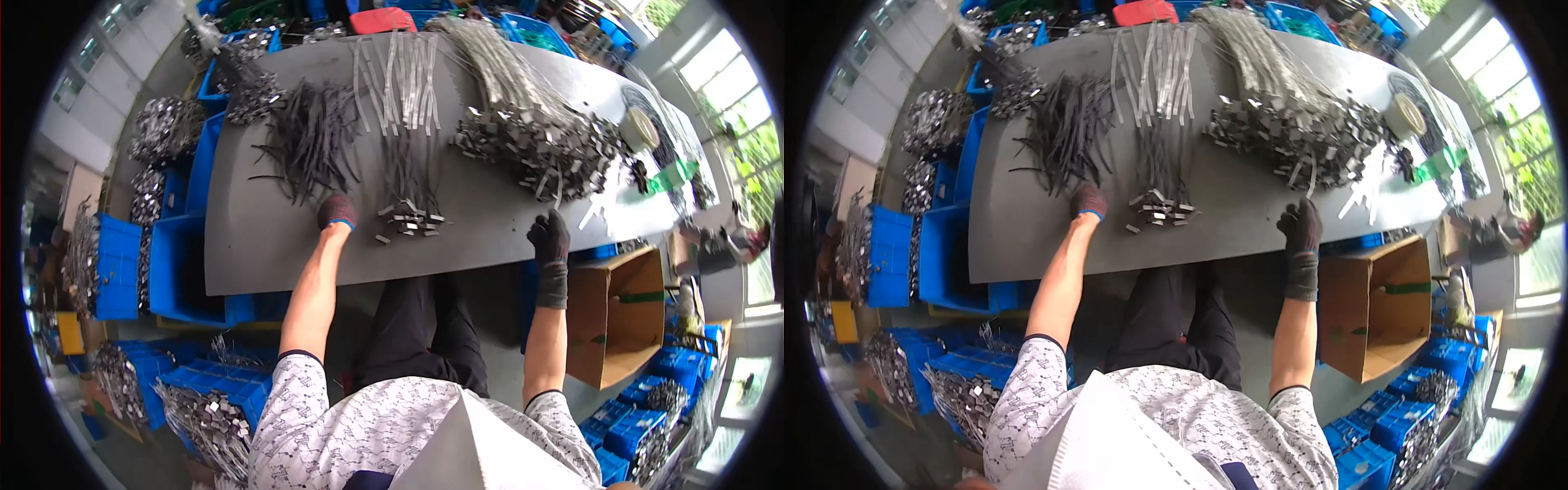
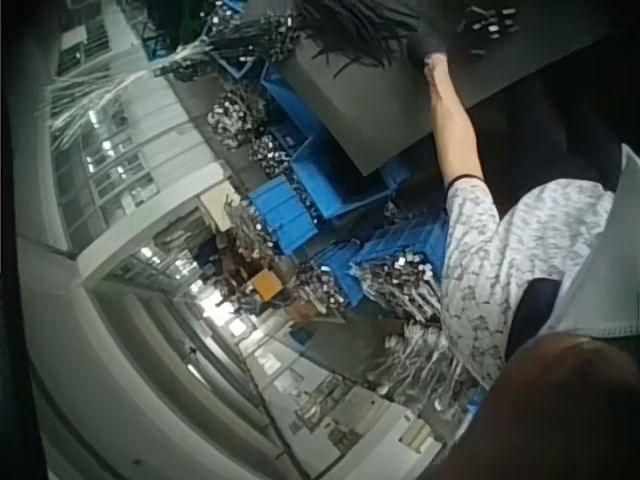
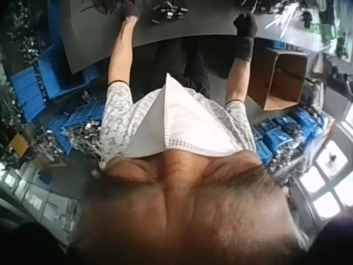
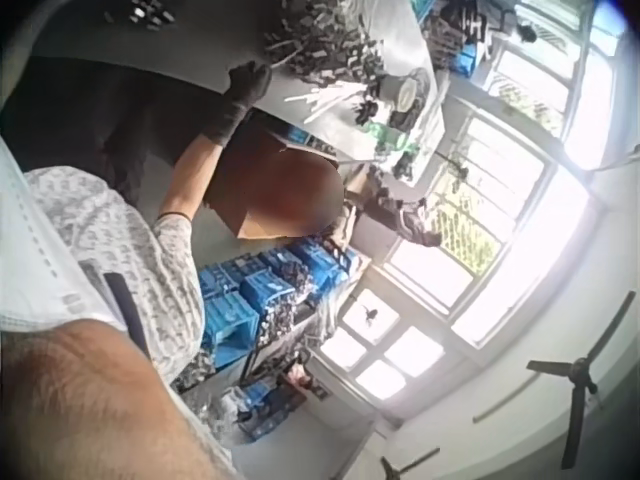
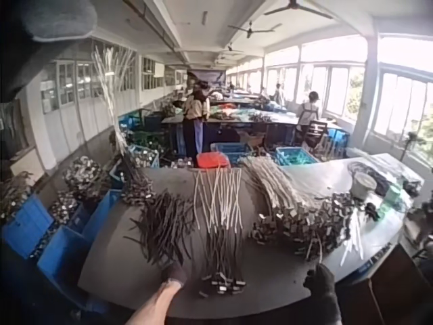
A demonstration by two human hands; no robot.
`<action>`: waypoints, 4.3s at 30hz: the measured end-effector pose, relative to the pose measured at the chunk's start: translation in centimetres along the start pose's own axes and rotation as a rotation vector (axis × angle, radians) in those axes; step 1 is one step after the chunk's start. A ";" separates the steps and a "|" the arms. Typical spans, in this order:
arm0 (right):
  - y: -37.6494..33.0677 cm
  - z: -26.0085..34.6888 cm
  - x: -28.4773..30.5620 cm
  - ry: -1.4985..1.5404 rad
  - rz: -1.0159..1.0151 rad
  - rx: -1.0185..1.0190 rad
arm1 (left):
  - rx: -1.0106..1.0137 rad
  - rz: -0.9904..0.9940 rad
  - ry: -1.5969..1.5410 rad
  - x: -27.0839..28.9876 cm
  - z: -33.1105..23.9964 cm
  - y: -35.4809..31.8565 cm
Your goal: Sorting and grouping electronic wire harnesses by length and connector type at a manual assembly station.
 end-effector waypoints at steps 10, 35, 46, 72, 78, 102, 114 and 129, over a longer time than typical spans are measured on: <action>-18.3 -9.8 26.5 -1.320 0.396 0.709 | 0.470 0.798 -1.520 -4.3 5.7 -6.7; -38.7 -16.5 41.2 -1.614 0.759 -0.356 | 0.023 0.607 -1.845 2.0 -26.5 -24.5; -40.7 -17.0 43.6 -1.723 0.904 -0.593 | -0.139 0.472 -1.521 5.2 -19.7 -19.8; -13.2 -7.5 -9.1 -0.405 0.440 0.429 | -0.260 0.473 -1.113 -0.4 -12.7 -23.5; -10.4 -5.1 -12.2 -0.219 0.419 0.025 | -0.360 0.395 -0.998 1.0 -11.6 -15.0; 0.3 -1.7 0.2 -0.341 0.624 -0.277 | 0.088 0.054 0.051 -4.0 -5.6 6.2; -38.1 -16.7 39.4 -1.435 0.943 -0.909 | 0.575 0.881 -1.714 -2.4 -1.2 -2.3; -43.2 -20.1 43.1 -1.449 0.751 -0.202 | -0.081 0.957 -1.288 -7.5 -20.2 -27.8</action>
Point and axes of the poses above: each hand's wrist, its own y-axis towards the middle knuckle, its own x-axis out of the back of the hand, z = x × y, the point moved 4 cm from there along y, towards the middle knuckle, and after that the axes turned 11 degrees about x, right-handed, at the moved point
